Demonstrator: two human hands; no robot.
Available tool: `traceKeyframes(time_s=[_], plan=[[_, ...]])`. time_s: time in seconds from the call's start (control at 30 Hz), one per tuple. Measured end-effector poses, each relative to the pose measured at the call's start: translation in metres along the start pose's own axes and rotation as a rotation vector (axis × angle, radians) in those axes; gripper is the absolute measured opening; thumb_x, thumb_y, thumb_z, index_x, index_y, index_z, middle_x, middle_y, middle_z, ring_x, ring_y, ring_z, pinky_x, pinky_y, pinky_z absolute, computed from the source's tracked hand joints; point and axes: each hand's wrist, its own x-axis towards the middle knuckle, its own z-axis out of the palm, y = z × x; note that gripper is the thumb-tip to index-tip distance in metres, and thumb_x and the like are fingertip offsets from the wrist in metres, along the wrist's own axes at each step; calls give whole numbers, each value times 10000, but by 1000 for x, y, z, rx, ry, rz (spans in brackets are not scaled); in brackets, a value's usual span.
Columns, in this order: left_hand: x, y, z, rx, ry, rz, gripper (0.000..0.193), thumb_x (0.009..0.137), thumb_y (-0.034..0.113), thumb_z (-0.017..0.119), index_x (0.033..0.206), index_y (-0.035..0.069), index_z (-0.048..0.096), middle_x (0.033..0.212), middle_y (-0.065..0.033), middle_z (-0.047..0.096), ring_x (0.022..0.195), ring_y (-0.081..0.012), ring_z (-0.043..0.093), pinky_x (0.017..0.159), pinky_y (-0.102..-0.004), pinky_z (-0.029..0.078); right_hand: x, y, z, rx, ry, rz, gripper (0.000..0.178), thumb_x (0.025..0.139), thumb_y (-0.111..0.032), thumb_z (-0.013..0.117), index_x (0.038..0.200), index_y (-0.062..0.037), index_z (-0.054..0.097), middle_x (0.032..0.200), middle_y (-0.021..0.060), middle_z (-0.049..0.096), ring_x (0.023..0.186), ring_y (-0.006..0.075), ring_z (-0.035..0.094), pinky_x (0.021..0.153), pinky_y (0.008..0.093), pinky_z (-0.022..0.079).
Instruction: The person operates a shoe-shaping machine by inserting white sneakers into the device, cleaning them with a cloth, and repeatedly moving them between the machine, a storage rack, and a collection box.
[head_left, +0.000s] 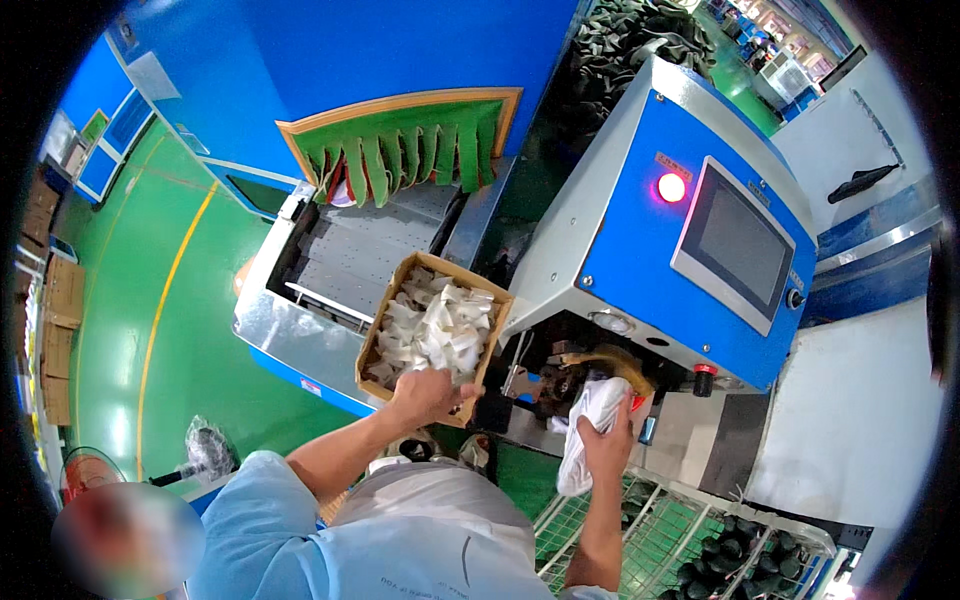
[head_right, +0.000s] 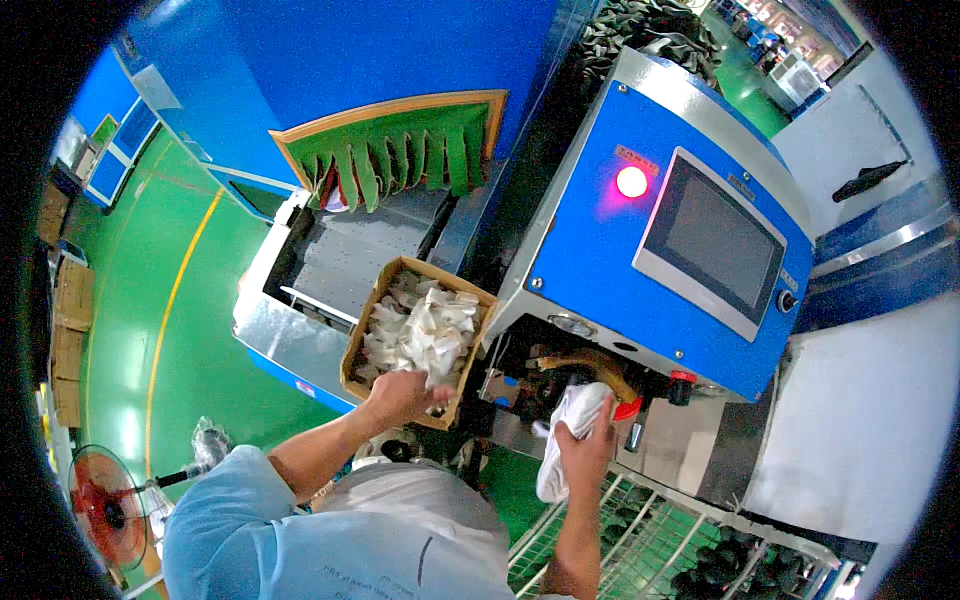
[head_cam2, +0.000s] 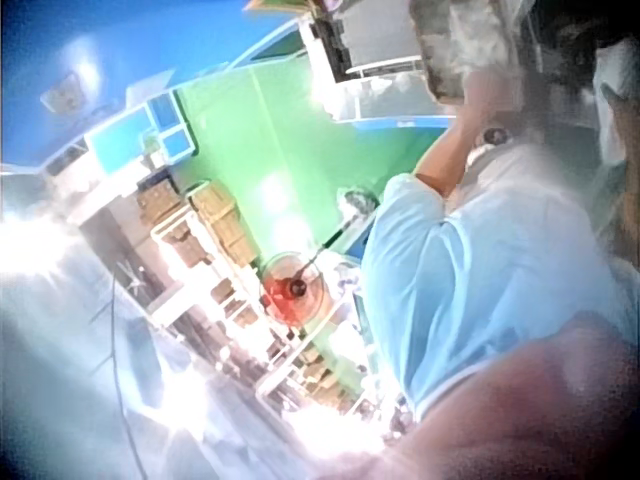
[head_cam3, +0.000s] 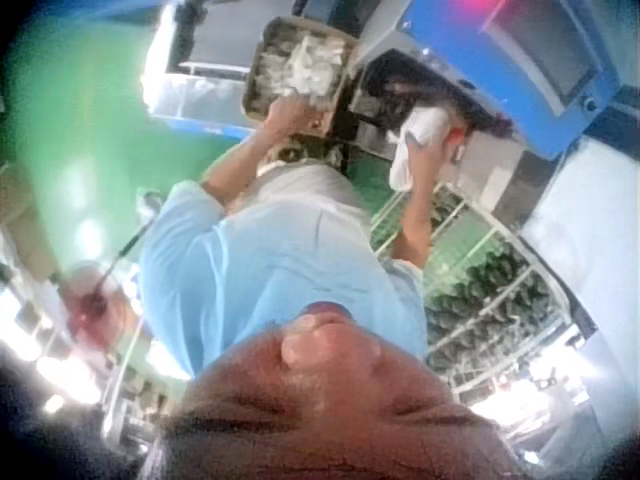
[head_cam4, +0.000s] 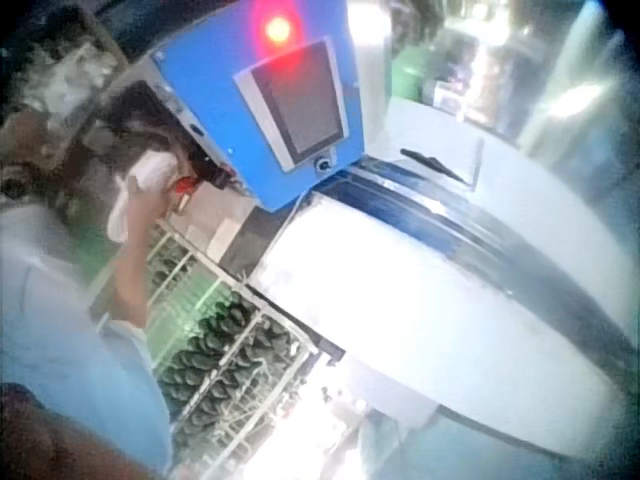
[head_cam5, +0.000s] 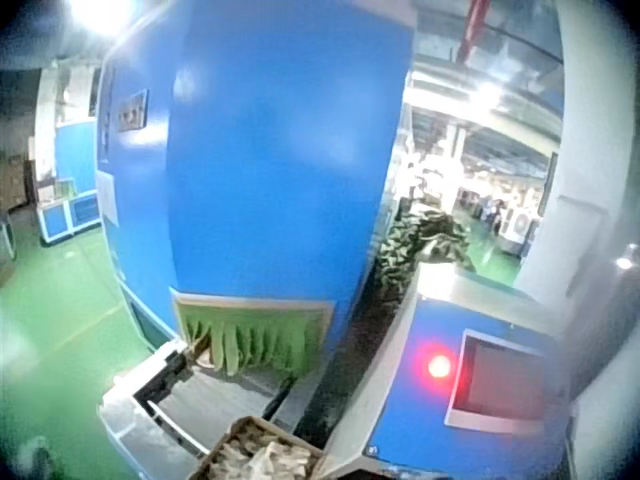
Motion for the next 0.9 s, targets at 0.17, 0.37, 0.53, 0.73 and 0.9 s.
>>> traceKeyframes(time_s=[0.17, 0.37, 0.53, 0.73, 0.9], plan=[[-40, 29, 30, -309, 402, 448, 707, 814, 631, 592, 1091, -20, 595, 1025, -229, 641, 1032, -384, 604, 870, -426, 486, -36, 32, 1, 739, -208, 310, 773, 761, -82, 740, 1437, -31, 369, 1235, 139, 575, 1106, 200, 560, 895, 332, 478], [-74, 81, 45, -530, -288, 598, 382, 849, 368, 679, 1065, 56, 636, 1030, -142, 631, 960, -359, 622, 827, -418, 514, -107, 89, 34, 1804, -445, 811, 641, 733, -174, 657, 1305, 43, 466, 1192, 148, 593, 1029, 273, 619, 881, 370, 508], [-78, 69, 64, -640, -210, 744, 318, 829, 120, 674, 1145, 111, 640, 1060, -167, 636, 1026, -368, 612, 857, -424, 531, -134, 90, 33, 1853, -322, 788, 663, 735, -162, 649, 1334, 33, 442, 1212, 147, 582, 1047, 275, 611, 891, 364, 500], [-68, 71, 77, -640, -264, 727, 274, 888, 145, 614, 1159, 124, 638, 1170, -205, 598, 1129, -361, 569, 940, -419, 498, -126, 64, 13, 1529, -139, 622, 690, 738, -146, 640, 1368, 20, 413, 1235, 145, 570, 1068, 277, 601, 903, 358, 492], [-56, 76, 91, -664, -320, 566, 417, 920, 147, 533, 1329, 88, 479, 1382, -225, 434, 1220, -383, 484, 986, -392, 437, -75, -2, -23, 1117, 12, 303, 765, 737, -75, 641, 1438, -10, 340, 1289, 136, 535, 1122, 261, 568, 927, 334, 465]])
